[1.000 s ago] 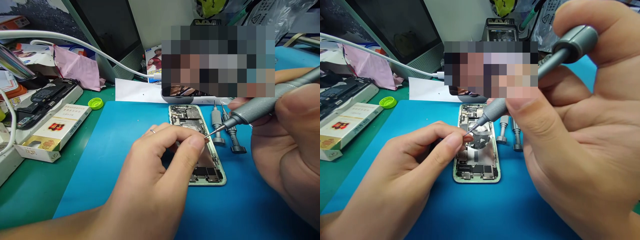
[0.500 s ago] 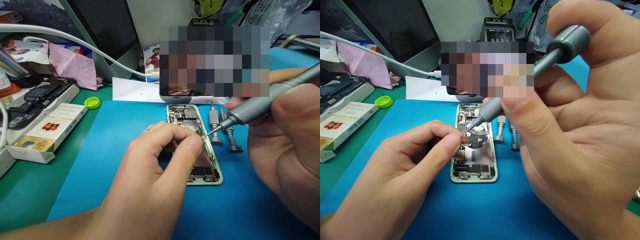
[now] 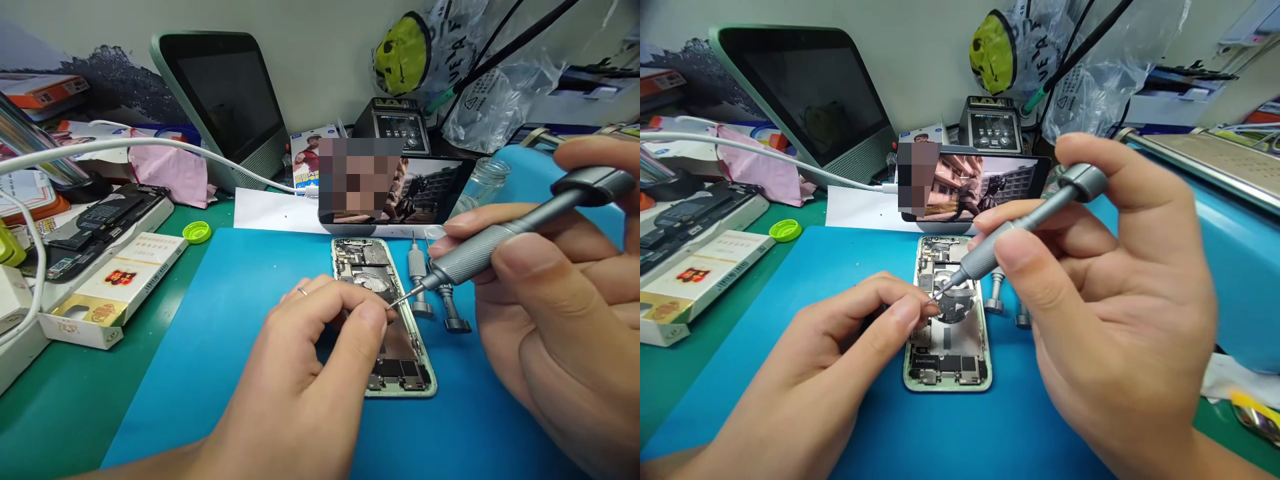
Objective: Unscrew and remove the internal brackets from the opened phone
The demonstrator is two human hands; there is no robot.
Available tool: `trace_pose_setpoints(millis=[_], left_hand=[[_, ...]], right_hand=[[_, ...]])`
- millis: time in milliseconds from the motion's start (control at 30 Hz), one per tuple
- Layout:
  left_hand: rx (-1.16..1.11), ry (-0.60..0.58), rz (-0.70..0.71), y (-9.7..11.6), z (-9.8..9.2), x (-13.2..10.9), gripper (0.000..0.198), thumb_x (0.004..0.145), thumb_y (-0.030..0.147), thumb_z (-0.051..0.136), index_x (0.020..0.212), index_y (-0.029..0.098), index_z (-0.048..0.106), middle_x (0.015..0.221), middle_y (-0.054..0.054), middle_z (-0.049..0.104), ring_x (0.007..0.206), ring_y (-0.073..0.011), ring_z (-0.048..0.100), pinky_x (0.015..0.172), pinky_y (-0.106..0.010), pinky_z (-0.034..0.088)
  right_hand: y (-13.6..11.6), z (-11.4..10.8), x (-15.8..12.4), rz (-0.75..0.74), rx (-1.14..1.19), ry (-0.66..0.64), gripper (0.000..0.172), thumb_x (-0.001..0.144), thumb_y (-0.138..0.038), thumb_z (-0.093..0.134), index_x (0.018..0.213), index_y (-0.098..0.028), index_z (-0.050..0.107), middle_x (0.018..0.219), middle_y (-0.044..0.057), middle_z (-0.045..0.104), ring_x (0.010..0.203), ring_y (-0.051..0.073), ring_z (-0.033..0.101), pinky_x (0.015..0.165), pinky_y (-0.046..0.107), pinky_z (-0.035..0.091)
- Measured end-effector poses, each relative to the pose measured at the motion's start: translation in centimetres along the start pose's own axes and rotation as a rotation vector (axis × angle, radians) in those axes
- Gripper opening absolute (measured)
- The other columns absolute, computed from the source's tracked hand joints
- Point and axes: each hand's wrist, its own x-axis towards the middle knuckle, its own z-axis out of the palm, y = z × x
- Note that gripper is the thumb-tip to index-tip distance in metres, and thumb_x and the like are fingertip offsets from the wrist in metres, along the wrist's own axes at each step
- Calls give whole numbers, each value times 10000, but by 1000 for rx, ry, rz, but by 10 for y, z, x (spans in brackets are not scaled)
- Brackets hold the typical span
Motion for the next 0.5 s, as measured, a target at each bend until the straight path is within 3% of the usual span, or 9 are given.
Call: trace_pose_setpoints(millis=[200,333,400,500], left_hand=[[15,-7,2,4,1,3,301,1047,237,582,779,247,718,839,23,731,819,-189,633,697,-280,458],[78,69,20,2,-3,2,295,1053,233,565,781,241,677,793,27,713,750,-173,629,642,-264,470],[183,116,174,-3,-1,-2,293,1061,241,553,779,249,631,738,41,683,663,-158,602,586,-263,453],[443,145,592,-19,11,-13,391,1071,309,572,687,246,534,616,42,592,543,-148,510,542,-297,406]], right_hand=[[1,1,1,-41,11,-15,442,878,-158,722,1252,-394,707,1112,21,686,883,204,737,630,308,682],[-2,1,2,-94,-22,-11,398,923,-172,692,1224,-432,707,1159,-24,659,916,161,742,715,276,689],[-3,0,1,-123,-62,23,394,935,-173,696,1192,-471,691,1282,-81,630,968,138,749,773,264,687],[-2,-1,0,-94,-112,39,437,917,-209,719,1260,-475,666,1458,-81,590,972,173,767,749,318,704]])
